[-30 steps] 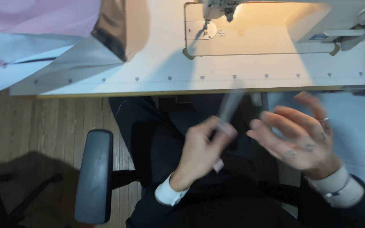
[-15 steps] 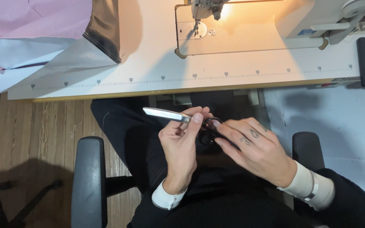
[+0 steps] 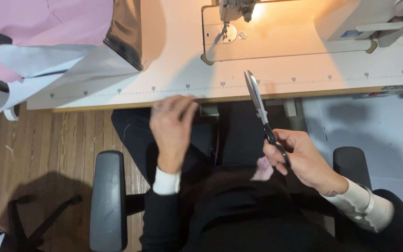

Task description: Sewing pieces of pink and black leather material together using an industrial sewing machine to construct a bag.

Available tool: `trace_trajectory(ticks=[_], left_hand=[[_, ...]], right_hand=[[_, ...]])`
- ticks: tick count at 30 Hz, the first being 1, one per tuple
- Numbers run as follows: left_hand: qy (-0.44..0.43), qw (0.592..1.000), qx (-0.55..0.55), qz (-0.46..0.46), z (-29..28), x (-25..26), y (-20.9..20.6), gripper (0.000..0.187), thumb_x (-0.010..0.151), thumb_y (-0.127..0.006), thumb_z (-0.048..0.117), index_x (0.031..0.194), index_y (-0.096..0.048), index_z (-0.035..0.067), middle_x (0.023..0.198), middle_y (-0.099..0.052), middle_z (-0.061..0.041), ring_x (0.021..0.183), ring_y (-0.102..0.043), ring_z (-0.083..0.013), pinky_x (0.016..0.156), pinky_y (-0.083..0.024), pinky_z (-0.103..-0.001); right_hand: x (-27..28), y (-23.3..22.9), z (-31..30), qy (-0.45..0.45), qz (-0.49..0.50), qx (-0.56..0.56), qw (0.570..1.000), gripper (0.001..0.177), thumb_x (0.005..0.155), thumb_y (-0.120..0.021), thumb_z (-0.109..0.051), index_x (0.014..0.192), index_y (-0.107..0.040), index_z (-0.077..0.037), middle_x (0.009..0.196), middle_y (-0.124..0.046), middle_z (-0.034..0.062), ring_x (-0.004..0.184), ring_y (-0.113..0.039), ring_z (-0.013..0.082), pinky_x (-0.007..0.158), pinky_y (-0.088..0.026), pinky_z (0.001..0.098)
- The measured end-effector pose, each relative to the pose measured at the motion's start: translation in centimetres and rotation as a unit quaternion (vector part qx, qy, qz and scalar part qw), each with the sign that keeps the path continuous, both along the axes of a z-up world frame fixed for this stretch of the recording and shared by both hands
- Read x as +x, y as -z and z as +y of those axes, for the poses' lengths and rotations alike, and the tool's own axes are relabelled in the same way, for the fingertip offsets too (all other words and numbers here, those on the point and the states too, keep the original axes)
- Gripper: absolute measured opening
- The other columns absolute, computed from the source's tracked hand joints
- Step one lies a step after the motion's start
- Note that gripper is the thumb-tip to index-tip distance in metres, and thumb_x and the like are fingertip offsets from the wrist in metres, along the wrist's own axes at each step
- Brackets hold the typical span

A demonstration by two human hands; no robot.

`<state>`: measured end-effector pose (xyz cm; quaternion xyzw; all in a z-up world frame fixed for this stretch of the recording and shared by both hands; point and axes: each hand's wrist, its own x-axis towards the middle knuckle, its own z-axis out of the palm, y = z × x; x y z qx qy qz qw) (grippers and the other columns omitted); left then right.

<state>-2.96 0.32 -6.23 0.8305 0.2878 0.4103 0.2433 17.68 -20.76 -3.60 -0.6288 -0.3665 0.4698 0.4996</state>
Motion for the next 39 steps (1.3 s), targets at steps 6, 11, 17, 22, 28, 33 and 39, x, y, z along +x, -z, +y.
trace_trajectory(ticks=[6, 11, 17, 22, 28, 33, 39], left_hand=[[-0.036, 0.988, 0.119, 0.093, 3.7, 0.5, -0.6, 0.033, 0.078, -0.082, 0.018, 0.109, -0.077, 0.010, 0.106, -0.069, -0.005, 0.100, -0.061, -0.0300, 0.084, -0.046, -0.045], [0.031, 0.971, 0.215, 0.098, 5.1, 0.9, 3.2, 0.024, 0.080, -0.081, 0.016, 0.103, -0.074, 0.013, 0.102, -0.066, -0.002, 0.100, -0.061, -0.0273, 0.088, -0.046, -0.044], [0.034, 0.980, 0.191, 0.034, 4.2, 1.2, 2.7, 0.017, 0.087, -0.079, 0.007, 0.101, -0.070, 0.006, 0.104, -0.064, -0.006, 0.099, -0.061, -0.0292, 0.088, -0.046, -0.042], [-0.014, 0.990, 0.135, -0.032, 2.8, 1.6, 0.7, 0.015, 0.087, -0.081, 0.007, 0.098, -0.070, 0.007, 0.103, -0.065, -0.005, 0.094, -0.061, -0.0280, 0.085, -0.045, -0.041], [-0.008, 0.989, 0.139, -0.054, 2.3, 1.9, -1.0, 0.015, 0.087, -0.082, 0.006, 0.097, -0.071, 0.007, 0.100, -0.066, -0.004, 0.091, -0.061, -0.0268, 0.084, -0.045, -0.040], [0.003, 0.988, 0.138, -0.066, 1.6, 2.1, -1.7, 0.015, 0.086, -0.082, 0.005, 0.097, -0.072, 0.007, 0.100, -0.067, -0.005, 0.091, -0.062, -0.0277, 0.084, -0.045, -0.041], [0.008, 0.988, 0.141, -0.065, 1.5, 2.5, -2.2, 0.015, 0.084, -0.082, 0.004, 0.096, -0.073, 0.007, 0.097, -0.067, -0.005, 0.090, -0.062, -0.0277, 0.083, -0.046, -0.041]], right_hand=[[-0.3, 0.3, 0.3, -0.018, 0.140, -0.081, 0.987, 0.035, 0.095, -0.067, -0.032, 0.082, -0.062, 0.000, 0.062, -0.057, 0.0034, 0.051, -0.050, 0.0088, 0.043, -0.040, 0.0238], [-0.5, 1.5, 0.7, 0.002, 0.172, -0.105, 0.980, 0.034, 0.093, -0.068, -0.032, 0.083, -0.062, -0.001, 0.062, -0.056, 0.0036, 0.063, -0.064, 0.0093, 0.044, -0.042, 0.0241], [-1.4, 1.4, 1.6, -0.037, 0.113, -0.141, 0.983, 0.036, 0.095, -0.067, -0.032, 0.078, -0.063, -0.001, 0.064, -0.059, 0.0038, 0.055, -0.054, 0.0092, 0.045, -0.042, 0.0243], [-2.4, 1.1, 1.1, -0.094, 0.128, -0.163, 0.974, 0.039, 0.094, -0.067, -0.038, 0.080, -0.063, -0.003, 0.068, -0.060, 0.0028, 0.058, -0.056, 0.0085, 0.049, -0.048, 0.0256], [-3.7, 0.5, 1.9, -0.057, 0.302, -0.150, 0.940, 0.049, 0.095, -0.061, -0.050, 0.087, -0.066, -0.002, 0.066, -0.058, 0.0033, 0.057, -0.051, 0.0086, 0.049, -0.046, 0.0266], [-4.2, 0.1, 2.8, -0.046, 0.346, -0.141, 0.927, 0.050, 0.094, -0.060, -0.052, 0.088, -0.064, -0.003, 0.068, -0.059, 0.0018, 0.058, -0.052, 0.0083, 0.050, -0.046, 0.0253], [-4.1, 0.5, 4.0, -0.040, 0.339, -0.111, 0.933, 0.045, 0.096, -0.065, -0.048, 0.086, -0.062, -0.004, 0.065, -0.056, -0.0004, 0.055, -0.051, 0.0065, 0.047, -0.042, 0.0225]])
